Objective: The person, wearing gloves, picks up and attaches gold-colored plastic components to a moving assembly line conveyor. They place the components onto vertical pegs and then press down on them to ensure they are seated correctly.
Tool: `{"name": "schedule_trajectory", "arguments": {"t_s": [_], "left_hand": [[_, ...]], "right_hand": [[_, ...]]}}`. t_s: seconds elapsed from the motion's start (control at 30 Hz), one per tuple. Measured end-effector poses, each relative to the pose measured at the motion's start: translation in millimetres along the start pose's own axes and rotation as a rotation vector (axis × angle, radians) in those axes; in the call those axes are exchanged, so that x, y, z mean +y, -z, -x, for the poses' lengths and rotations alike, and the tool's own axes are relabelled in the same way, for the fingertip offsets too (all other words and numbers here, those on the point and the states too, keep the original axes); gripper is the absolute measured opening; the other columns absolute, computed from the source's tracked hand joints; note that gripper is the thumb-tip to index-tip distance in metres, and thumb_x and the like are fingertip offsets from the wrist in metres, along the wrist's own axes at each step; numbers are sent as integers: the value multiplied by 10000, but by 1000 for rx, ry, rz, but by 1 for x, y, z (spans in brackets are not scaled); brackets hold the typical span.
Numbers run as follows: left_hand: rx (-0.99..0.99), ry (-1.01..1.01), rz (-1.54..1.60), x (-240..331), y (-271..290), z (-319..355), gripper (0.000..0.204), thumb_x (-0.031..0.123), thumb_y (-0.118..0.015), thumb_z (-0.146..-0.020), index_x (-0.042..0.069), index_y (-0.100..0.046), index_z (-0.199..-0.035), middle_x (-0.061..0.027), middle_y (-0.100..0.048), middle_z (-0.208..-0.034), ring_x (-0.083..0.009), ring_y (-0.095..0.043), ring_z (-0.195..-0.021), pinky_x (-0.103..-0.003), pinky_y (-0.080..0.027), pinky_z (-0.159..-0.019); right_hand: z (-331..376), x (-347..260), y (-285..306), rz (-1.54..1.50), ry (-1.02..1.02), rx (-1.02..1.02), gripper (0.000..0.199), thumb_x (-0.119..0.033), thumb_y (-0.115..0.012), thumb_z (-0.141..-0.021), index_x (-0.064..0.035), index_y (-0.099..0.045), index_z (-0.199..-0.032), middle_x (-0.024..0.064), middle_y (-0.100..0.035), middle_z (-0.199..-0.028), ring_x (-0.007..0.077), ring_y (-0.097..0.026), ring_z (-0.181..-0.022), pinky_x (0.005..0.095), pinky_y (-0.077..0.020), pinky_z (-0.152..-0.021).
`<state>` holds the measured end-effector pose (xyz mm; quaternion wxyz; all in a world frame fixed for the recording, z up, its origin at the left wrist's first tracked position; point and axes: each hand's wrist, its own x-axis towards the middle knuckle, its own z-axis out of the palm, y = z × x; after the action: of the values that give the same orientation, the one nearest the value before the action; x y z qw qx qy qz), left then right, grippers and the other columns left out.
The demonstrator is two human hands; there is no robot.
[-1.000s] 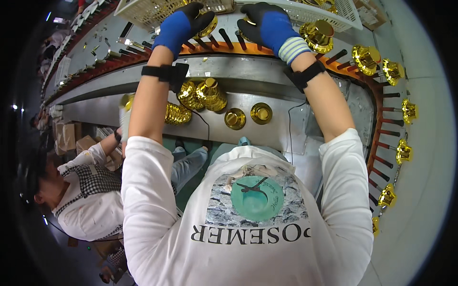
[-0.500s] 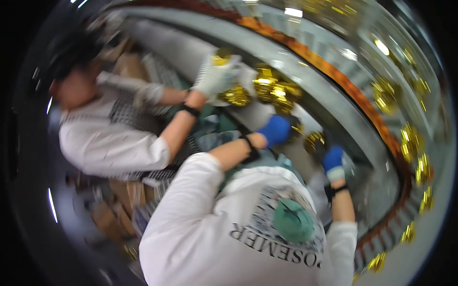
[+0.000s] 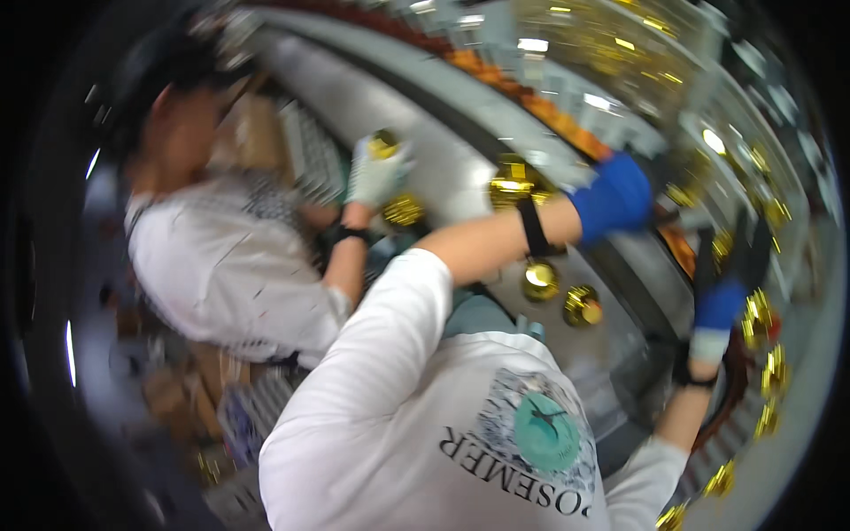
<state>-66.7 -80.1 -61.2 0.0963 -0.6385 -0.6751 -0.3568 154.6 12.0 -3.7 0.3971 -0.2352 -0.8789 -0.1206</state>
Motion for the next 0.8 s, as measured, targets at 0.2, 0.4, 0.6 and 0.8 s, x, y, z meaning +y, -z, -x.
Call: {"name": "schedule_trajectory", "arguments": {"t_s": [0.2,0.4,0.6,0.8], "left_hand": [[-333,-16,64,-37,-21,-103,675,577,-764,-867,137,-660,-1369,-197,-751,-1227,-407,-723,-1121,-534,-591,-920],[-251,2,-19,-64,-30,-107,609,533,-757,-928,111,-685,-1361,-196,-742,-1295,-401,-723,-1162,-492,-581,-973],[-61,-116,207,-16,57,2,478,297,-879,-892,29,-716,-1252,-155,-732,-942,-267,-717,-752,-397,-588,-687],[-590,125,291,-16,-36,171,434,370,-804,-916,104,-695,-1241,-198,-711,-1085,-413,-723,-922,-522,-581,-736]], "right_hand": [[-11,67,-41,-173,-135,-357,506,-361,-758,-941,-36,-705,-1326,267,-718,-1271,465,-685,-1170,515,-539,-1025],[-17,50,-57,-195,-110,-352,456,-265,-755,-902,-59,-687,-1303,239,-727,-1177,459,-689,-1068,535,-556,-946],[35,8,17,-431,-37,-268,404,-175,-787,-883,-67,-714,-1266,193,-733,-1154,435,-686,-1035,530,-555,-920],[203,-21,-42,-538,-310,-751,497,-198,-788,-862,-74,-677,-1330,189,-715,-1094,417,-688,-1051,513,-557,-908]]}}
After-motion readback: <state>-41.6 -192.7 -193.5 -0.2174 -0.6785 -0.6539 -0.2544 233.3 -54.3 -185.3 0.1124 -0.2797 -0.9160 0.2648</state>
